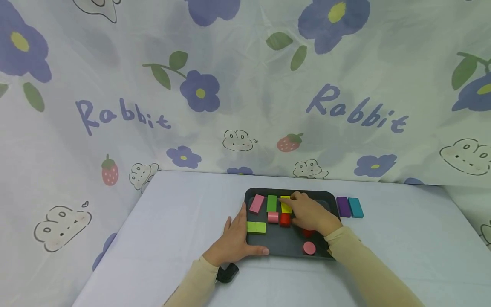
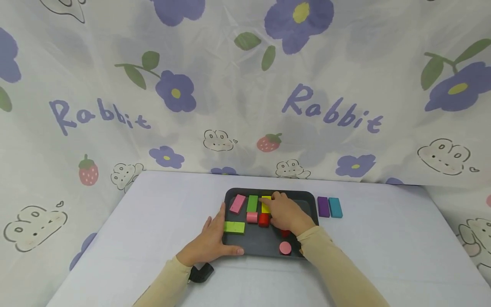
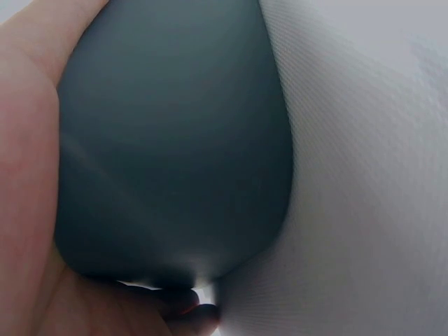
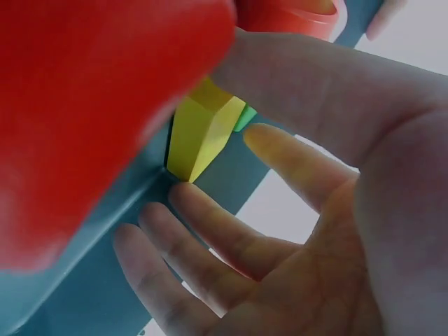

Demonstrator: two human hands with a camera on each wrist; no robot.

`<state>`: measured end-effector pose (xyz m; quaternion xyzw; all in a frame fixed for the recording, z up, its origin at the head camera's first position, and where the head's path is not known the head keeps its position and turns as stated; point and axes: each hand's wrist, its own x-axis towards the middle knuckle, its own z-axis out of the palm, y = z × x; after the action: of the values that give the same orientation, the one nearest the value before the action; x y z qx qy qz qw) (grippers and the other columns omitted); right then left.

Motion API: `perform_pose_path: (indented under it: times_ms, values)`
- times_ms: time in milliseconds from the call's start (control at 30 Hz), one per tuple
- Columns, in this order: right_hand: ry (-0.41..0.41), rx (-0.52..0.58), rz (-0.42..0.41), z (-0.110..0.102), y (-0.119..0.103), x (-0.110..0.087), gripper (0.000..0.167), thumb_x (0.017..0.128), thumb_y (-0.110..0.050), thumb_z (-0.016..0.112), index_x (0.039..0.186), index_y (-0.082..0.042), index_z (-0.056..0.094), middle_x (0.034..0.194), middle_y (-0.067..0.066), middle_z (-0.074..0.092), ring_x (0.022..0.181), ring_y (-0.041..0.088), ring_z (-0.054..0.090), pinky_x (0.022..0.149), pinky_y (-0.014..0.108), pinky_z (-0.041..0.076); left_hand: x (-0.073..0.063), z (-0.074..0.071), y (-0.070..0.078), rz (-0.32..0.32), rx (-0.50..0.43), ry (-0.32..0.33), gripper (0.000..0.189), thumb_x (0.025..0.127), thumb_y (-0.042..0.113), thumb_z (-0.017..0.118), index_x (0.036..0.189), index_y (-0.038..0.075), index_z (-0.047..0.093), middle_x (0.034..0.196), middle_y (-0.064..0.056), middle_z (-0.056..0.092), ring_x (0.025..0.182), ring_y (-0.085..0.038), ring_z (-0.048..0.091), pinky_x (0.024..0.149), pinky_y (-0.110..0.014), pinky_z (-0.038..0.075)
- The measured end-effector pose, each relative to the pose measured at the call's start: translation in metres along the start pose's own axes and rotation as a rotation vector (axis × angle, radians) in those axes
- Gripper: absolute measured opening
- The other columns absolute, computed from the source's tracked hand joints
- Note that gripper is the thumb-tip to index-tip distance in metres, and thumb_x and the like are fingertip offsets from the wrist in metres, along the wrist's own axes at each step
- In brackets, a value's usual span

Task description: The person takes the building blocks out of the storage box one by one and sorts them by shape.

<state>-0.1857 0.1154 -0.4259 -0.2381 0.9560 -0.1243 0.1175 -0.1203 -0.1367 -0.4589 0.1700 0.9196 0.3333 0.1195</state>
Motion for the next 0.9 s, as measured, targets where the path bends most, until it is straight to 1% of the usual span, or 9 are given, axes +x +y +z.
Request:
perform_pose_path:
  times_ms: [67,200,433,567,733,833,900]
  values:
    - [-0.006,-0.004,0.011,0.0008,-0.0007,0.0010,0.063,0.088,-0.012,0.077,0.147,-0.015,0.054,0.134,0.022,0.053,0.115,0.035,0.055,0.094,0.051,0.054,0.0003,0.0002,-0.0005,-0.002,0.001,-0.002,0.137,0.076,0.060,0.081,0.158,-0.003,-0.009,0.166,-0.021,0.011,0.151,-0.035,0.018,0.118,-0.065,0.003]
    - [-0.006,-0.010,0.021,0.0016,-0.0008,0.0018,0.061,0.088,-0.012,0.077,0.145,-0.015,0.056,0.131,0.021,0.054,0.112,0.033,0.055,0.092,0.050,0.055,0.0008,0.0013,-0.0019,-0.009,0.003,-0.006,0.138,0.075,0.062,0.080,0.158,-0.002,-0.009,0.166,-0.020,0.011,0.152,-0.034,0.018,0.118,-0.065,0.002]
    - [0.048,-0.034,0.001,0.0027,0.0008,-0.0004,0.053,0.087,-0.011,0.079,0.137,-0.012,0.062,0.125,0.021,0.055,0.106,0.032,0.054,0.089,0.049,0.056,0.0009,0.0023,-0.0032,-0.016,0.006,-0.002,0.139,0.073,0.065,0.080,0.159,-0.001,-0.007,0.166,-0.018,0.012,0.152,-0.034,0.018,0.118,-0.065,0.002]
    - [0.078,-0.032,-0.020,0.0038,0.0008,-0.0007,0.049,0.087,-0.008,0.078,0.134,-0.008,0.063,0.126,0.022,0.053,0.106,0.032,0.054,0.090,0.048,0.056,0.0009,0.0020,-0.0027,-0.019,0.001,-0.003,0.138,0.074,0.064,0.080,0.159,-0.001,-0.007,0.166,-0.018,0.013,0.152,-0.034,0.019,0.118,-0.065,0.002]
    - [0.077,-0.001,-0.040,0.0038,-0.0010,-0.0002,0.049,0.088,-0.003,0.076,0.134,-0.001,0.060,0.132,0.022,0.054,0.110,0.032,0.059,0.094,0.048,0.054,0.0009,0.0014,-0.0018,-0.021,0.000,-0.002,0.139,0.074,0.063,0.081,0.159,-0.001,-0.008,0.166,-0.018,0.014,0.152,-0.034,0.018,0.118,-0.064,0.002]
    - [0.074,0.019,-0.038,0.0032,-0.0019,0.0003,0.048,0.088,-0.001,0.075,0.133,-0.001,0.060,0.132,0.021,0.055,0.111,0.032,0.059,0.096,0.049,0.052,0.0007,0.0012,-0.0018,-0.022,-0.001,0.001,0.139,0.073,0.064,0.081,0.159,-0.001,-0.008,0.166,-0.018,0.014,0.152,-0.034,0.018,0.118,-0.064,0.002]
    - [0.076,0.018,-0.039,0.0033,-0.0017,0.0008,0.046,0.087,0.000,0.076,0.131,-0.002,0.062,0.130,0.020,0.056,0.108,0.031,0.059,0.095,0.049,0.053,0.0005,0.0013,-0.0020,-0.023,0.001,0.002,0.139,0.073,0.064,0.081,0.159,-0.001,-0.008,0.166,-0.018,0.014,0.152,-0.033,0.019,0.118,-0.064,0.002]
